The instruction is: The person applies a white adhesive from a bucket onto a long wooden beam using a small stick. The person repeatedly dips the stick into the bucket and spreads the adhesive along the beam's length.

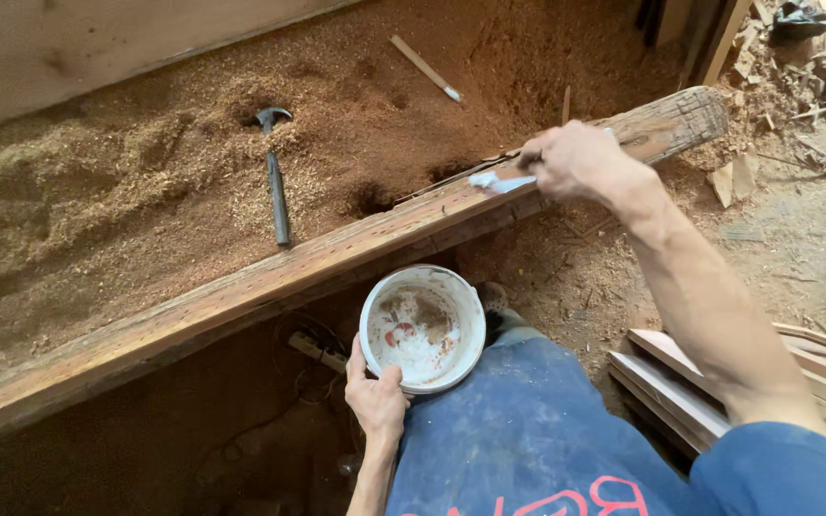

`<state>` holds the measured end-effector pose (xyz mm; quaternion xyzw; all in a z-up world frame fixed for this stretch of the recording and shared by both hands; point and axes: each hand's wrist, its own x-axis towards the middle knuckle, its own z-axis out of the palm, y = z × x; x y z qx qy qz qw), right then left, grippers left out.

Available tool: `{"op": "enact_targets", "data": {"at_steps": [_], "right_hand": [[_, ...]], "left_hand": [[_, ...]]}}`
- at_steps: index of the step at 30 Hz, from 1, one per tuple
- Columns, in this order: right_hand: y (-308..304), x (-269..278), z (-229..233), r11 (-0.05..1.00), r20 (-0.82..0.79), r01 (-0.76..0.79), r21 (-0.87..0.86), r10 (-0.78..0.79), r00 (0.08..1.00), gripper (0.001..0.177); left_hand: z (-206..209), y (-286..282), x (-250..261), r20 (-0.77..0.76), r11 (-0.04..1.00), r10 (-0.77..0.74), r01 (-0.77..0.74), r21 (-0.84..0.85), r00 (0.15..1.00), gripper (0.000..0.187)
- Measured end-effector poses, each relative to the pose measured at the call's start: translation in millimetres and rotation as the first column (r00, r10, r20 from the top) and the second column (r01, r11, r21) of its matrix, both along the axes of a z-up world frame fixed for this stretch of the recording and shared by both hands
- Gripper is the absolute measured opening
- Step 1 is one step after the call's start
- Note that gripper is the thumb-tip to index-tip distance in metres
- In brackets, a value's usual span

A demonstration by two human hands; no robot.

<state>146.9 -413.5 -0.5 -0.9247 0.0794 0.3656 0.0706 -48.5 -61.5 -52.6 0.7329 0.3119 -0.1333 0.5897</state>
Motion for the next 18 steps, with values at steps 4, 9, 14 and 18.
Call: {"op": "enact_targets", "data": {"at_steps": [4,9,14,18], "right_hand": [[22,-75,-36,0.94,0.698,-0.071,0.333,-0.195,0.689,0.026],[72,-132,-89,0.956,0.901,-0.136,0.258,-0.188,0.39,0.032],[65,-138,-94,0.965,0.862,0.192,0.18,-0.249,0.441,0.032],[78,-140,-85,0.892,0.709,0.332,0.307,-0.447,0.545,0.033]], "left_hand": [[-2,6,-2,-0.03,1.0,0.018,-0.019,-0.021,0.999,0.077],[-5,10,2,0.075,1.0,0.003,-0.001,-0.025,0.997,0.073],[-2,19,2,-0.034,0.997,-0.001,-0.001,-0.075,0.999,0.077],[7,21,1,0.019,0.997,-0.019,0.02,-0.069,1.0,0.074]]}}
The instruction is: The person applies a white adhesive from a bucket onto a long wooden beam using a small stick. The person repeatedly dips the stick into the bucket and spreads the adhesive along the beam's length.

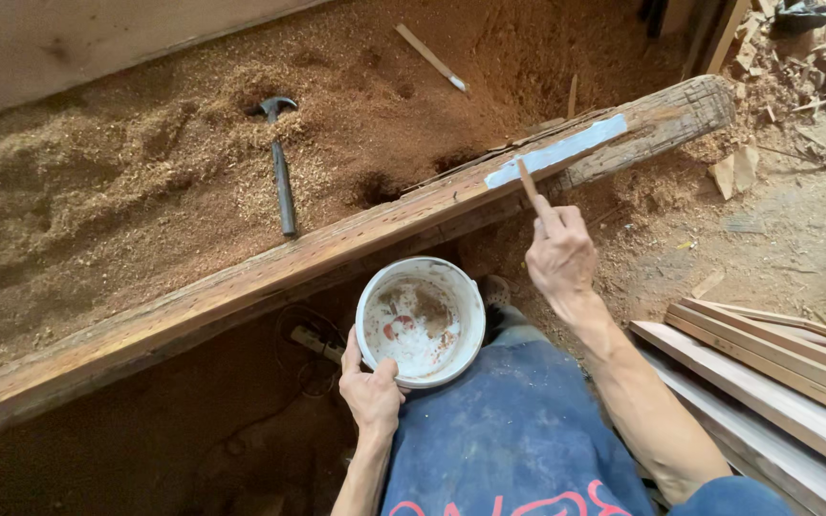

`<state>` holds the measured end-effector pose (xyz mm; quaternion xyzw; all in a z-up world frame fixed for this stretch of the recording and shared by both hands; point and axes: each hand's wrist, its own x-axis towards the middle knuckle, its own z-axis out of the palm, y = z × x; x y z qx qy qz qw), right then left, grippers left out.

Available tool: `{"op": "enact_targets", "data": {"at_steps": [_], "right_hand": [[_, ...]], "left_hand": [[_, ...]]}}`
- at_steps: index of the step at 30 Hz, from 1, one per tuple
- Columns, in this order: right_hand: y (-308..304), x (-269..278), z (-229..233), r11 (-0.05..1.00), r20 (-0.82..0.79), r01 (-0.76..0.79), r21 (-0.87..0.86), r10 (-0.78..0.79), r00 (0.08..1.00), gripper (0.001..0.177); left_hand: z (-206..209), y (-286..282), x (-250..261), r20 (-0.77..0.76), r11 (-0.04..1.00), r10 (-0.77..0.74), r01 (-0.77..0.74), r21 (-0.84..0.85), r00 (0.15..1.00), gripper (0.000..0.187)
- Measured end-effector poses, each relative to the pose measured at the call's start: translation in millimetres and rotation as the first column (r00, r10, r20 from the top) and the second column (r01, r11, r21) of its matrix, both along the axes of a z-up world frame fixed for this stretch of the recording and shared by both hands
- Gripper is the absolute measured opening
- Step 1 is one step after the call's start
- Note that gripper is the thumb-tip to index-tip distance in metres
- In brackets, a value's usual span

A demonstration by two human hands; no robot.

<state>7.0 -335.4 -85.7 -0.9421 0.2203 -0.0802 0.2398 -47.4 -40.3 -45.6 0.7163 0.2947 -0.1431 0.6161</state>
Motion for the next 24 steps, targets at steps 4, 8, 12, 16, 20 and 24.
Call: {"op": "enact_targets", "data": {"at_steps": [4,8,12,16,20,24], "right_hand": [[31,1,7,0.991,0.161,-0.132,-0.009,0.132,0.978,0.032],[24,-5,31,0.975,0.145,-0.214,0.056,0.204,0.968,0.028],[25,-38,70,0.924,0.048,-0.366,0.106,0.363,0.93,0.027],[58,-43,67,0.689,-0.417,-0.716,0.115,0.688,0.594,0.033],[107,-35,14,0.551,-0.531,-0.832,0.065,0.725,0.439,0.015],[119,-31,-8,0.504,-0.498,-0.852,0.141,0.78,0.379,0.019]], "left_hand": [[14,1,9,0.043,1.0,-0.01,0.009,0.015,0.999,0.072],[17,1,5,0.007,0.999,-0.017,0.017,0.028,1.0,0.07],[7,3,-5,0.381,0.96,-0.23,0.146,0.238,0.895,0.069],[2,-2,-12,0.408,0.948,-0.289,0.202,0.244,0.866,0.071],[5,-4,-18,0.412,0.94,-0.325,0.242,0.241,0.851,0.072],[8,-5,-16,0.395,0.917,-0.369,0.262,0.299,0.841,0.072]]}}
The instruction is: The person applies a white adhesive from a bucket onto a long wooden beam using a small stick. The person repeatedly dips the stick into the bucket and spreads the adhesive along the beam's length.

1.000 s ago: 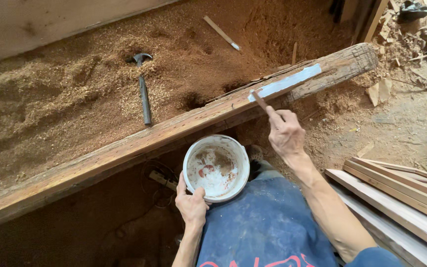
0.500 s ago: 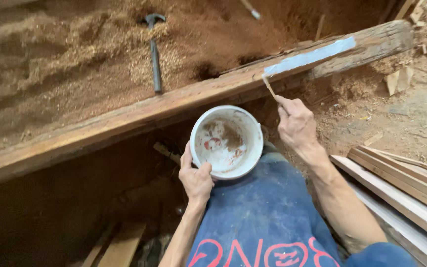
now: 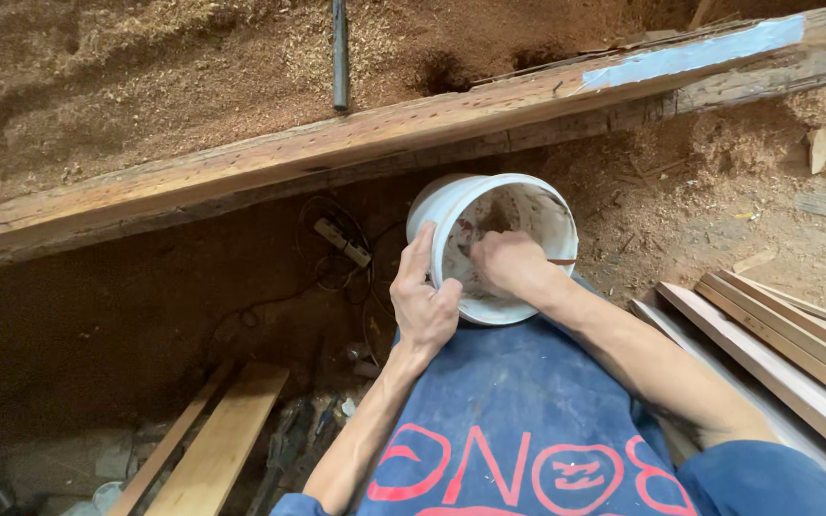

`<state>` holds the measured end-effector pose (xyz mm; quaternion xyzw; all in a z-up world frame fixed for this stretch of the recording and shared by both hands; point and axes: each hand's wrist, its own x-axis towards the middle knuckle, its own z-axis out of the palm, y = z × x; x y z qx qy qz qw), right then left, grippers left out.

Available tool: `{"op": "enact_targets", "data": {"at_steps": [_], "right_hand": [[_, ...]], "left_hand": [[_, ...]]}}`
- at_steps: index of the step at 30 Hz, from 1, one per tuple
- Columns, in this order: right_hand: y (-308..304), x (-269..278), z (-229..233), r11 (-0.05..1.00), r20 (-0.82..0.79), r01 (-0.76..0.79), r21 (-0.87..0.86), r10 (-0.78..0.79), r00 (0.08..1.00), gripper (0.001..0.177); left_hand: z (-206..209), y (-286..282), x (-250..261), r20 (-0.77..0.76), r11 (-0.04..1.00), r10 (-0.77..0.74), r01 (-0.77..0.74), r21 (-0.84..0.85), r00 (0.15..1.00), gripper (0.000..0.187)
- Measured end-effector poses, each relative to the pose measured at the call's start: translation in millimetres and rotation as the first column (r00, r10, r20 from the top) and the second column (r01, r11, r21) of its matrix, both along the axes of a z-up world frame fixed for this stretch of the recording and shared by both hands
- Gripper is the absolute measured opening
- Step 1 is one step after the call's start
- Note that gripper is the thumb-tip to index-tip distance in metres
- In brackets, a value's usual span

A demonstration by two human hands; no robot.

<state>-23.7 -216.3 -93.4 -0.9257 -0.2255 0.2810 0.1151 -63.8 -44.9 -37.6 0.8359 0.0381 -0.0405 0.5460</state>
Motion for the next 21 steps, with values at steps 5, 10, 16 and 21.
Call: {"op": "enact_targets", "data": {"at_steps": [5,10,16,21], "right_hand": [[-30,9,39,0.988,-0.248,0.155,0.011,-0.147,0.957,0.027],[-85,0,90,0.689,-0.406,0.612,0.389,-0.468,0.785,0.031],[-117,5,88,0.362,-0.133,0.755,0.547,-0.853,0.505,0.03],[-94,33,39,0.636,0.398,0.505,0.584,-0.766,0.504,0.027]], "left_hand": [[-1,1,5,-0.061,0.997,0.073,-0.073,0.003,0.995,0.072],[2,-3,15,-0.048,0.997,0.072,-0.074,-0.036,0.996,0.07],[11,-14,32,-0.153,0.99,0.109,-0.121,-0.073,0.982,0.07],[26,-20,47,-0.241,0.982,0.129,-0.158,-0.105,0.962,0.07]]}}
